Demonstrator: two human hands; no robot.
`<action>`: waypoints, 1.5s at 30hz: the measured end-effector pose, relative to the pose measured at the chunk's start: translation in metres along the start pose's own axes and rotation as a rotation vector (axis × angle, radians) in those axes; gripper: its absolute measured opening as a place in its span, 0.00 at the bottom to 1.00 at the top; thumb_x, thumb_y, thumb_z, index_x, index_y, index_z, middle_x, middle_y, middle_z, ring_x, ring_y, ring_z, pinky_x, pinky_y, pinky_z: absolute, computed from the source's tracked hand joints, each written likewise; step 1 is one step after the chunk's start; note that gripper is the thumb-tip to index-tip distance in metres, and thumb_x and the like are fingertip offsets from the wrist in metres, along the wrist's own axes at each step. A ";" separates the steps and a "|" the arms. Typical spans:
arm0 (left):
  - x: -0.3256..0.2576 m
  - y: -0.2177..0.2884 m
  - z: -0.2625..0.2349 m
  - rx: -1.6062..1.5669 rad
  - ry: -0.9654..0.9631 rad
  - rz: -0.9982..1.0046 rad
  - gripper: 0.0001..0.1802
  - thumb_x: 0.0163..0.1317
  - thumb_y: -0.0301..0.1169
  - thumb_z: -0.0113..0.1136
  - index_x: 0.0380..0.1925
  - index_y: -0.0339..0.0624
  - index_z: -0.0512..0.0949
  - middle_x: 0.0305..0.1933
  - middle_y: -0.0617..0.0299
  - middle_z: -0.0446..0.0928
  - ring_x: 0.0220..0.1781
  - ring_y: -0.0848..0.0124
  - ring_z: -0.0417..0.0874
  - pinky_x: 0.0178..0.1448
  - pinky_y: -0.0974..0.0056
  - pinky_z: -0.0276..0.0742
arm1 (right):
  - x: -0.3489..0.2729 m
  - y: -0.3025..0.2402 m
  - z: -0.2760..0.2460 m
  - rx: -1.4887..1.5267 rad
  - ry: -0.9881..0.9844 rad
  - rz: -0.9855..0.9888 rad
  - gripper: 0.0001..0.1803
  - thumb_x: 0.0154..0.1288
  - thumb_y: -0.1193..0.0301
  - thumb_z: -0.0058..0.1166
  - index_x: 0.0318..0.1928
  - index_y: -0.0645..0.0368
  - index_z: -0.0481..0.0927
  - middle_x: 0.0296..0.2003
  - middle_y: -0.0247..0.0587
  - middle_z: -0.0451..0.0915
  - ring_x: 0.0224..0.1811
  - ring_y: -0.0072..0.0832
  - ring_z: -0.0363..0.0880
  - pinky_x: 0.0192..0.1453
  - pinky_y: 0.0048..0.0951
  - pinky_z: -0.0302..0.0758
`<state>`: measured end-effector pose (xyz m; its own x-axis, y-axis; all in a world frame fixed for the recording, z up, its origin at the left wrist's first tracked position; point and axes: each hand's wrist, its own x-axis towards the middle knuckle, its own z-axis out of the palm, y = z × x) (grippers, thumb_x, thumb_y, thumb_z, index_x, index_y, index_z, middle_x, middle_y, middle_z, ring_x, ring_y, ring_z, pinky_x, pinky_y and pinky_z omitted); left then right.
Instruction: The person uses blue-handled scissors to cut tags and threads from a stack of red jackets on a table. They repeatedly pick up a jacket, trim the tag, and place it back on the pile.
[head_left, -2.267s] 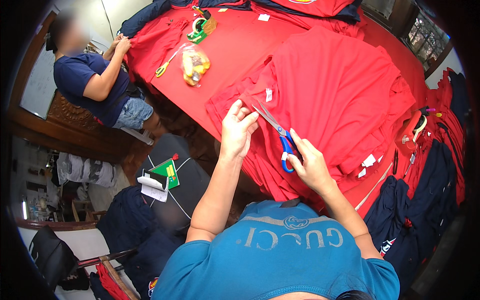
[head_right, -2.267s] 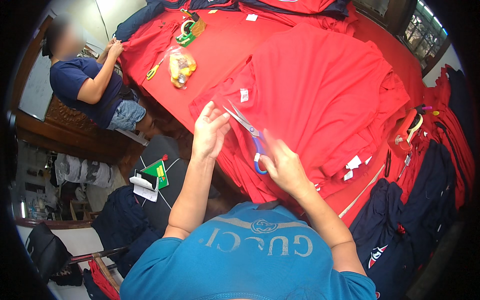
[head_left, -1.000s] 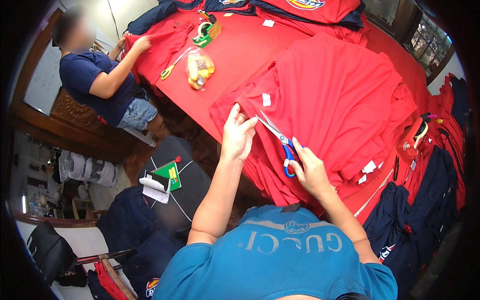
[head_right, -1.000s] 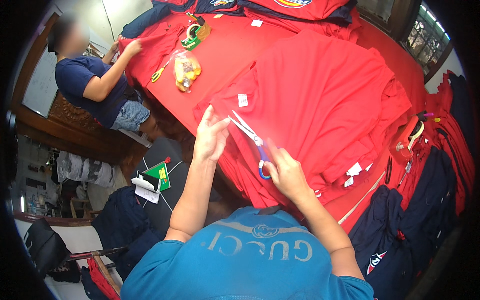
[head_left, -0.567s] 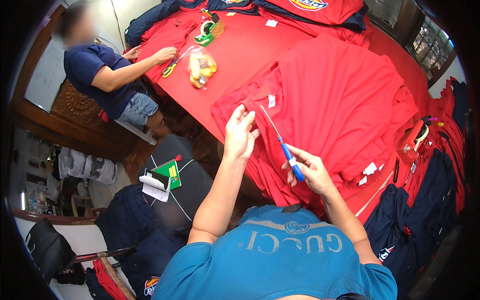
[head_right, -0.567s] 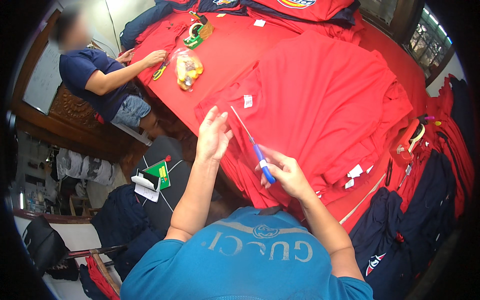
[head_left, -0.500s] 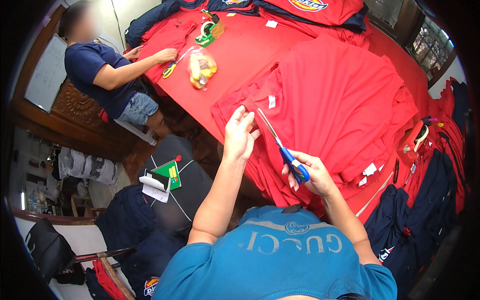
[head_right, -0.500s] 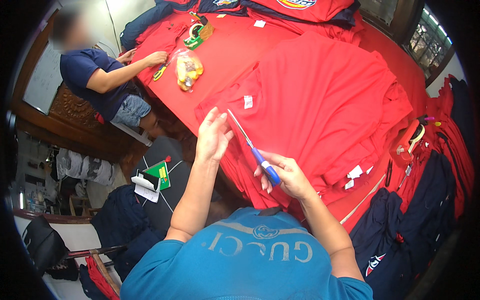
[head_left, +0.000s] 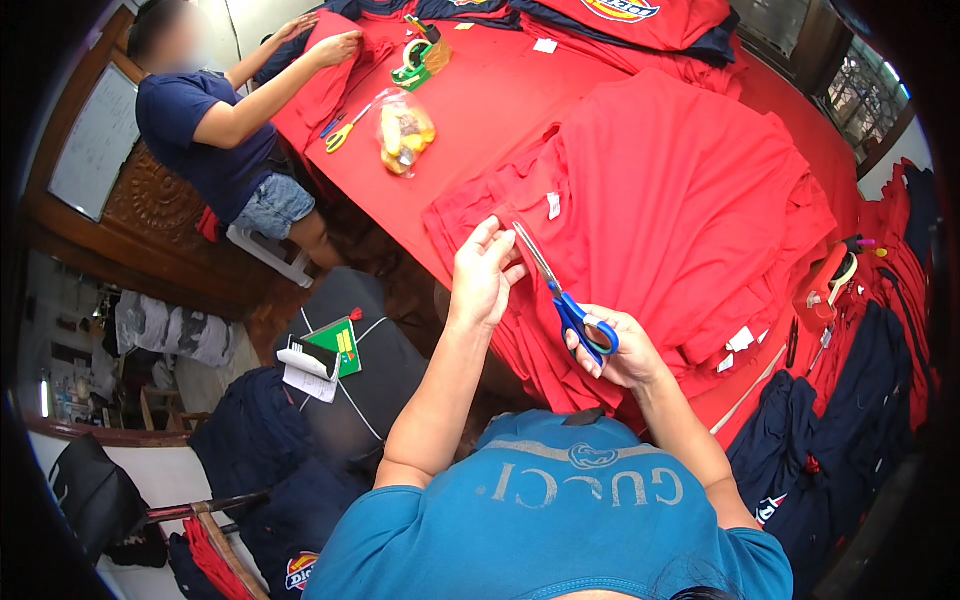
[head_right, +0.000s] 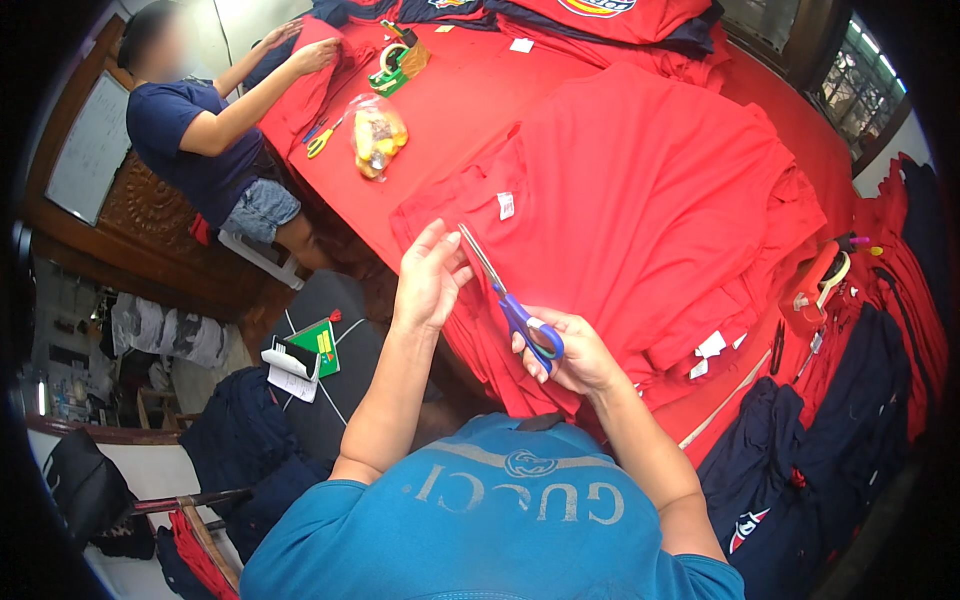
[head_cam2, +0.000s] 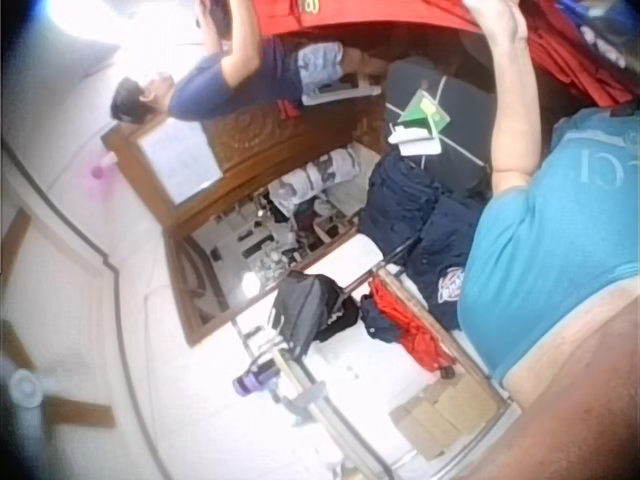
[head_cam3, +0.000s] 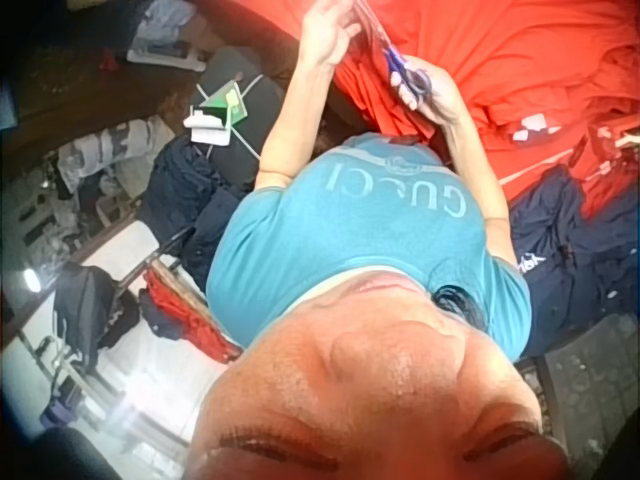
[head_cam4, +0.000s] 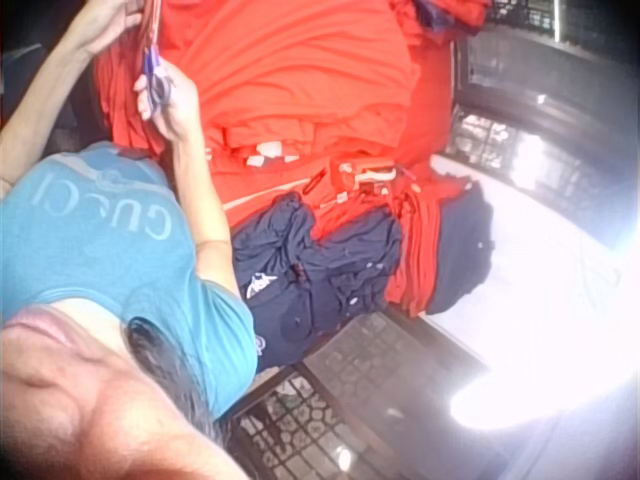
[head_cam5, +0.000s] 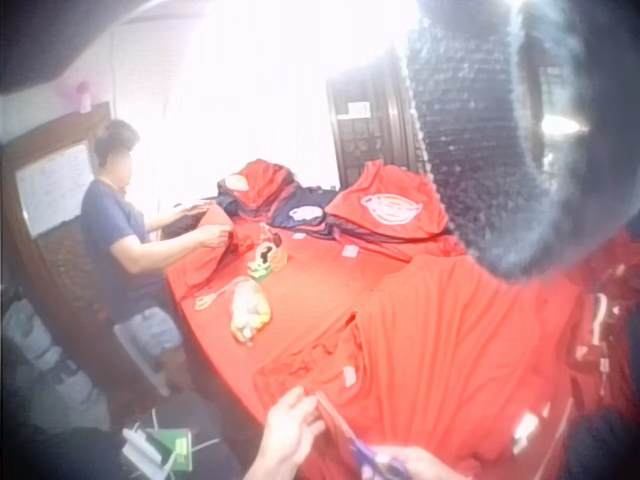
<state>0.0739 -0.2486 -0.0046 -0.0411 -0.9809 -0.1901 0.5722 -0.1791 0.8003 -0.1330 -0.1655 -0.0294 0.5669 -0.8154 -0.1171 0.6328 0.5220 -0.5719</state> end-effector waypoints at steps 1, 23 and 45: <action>0.000 -0.001 0.001 0.012 0.005 0.004 0.17 0.66 0.26 0.56 0.54 0.43 0.68 0.44 0.64 0.78 0.43 0.72 0.81 0.42 0.64 0.76 | -0.001 0.000 -0.001 -0.030 0.017 0.003 0.26 0.73 0.69 0.46 0.65 0.72 0.62 0.37 0.47 0.79 0.25 0.26 0.79 0.28 0.21 0.78; 0.026 -0.016 -0.019 -0.047 0.059 0.000 0.16 0.69 0.30 0.54 0.54 0.35 0.72 0.57 0.56 0.75 0.55 0.66 0.78 0.58 0.58 0.75 | -0.212 -0.032 -0.040 -0.875 1.221 -0.692 0.25 0.70 0.78 0.44 0.67 0.63 0.64 0.39 0.38 0.77 0.35 0.22 0.79 0.40 0.25 0.81; -0.058 0.017 0.024 0.039 -0.247 0.127 0.15 0.63 0.16 0.55 0.50 0.29 0.75 0.49 0.54 0.80 0.48 0.67 0.83 0.53 0.63 0.81 | -0.042 0.016 0.047 -1.595 0.371 -0.635 0.33 0.60 0.76 0.59 0.66 0.65 0.65 0.45 0.56 0.77 0.42 0.48 0.79 0.45 0.38 0.76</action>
<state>0.0665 -0.1965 0.0337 -0.1719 -0.9836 0.0538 0.5542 -0.0513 0.8308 -0.1217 -0.1114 0.0045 0.1765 -0.9048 0.3876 -0.5290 -0.4193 -0.7378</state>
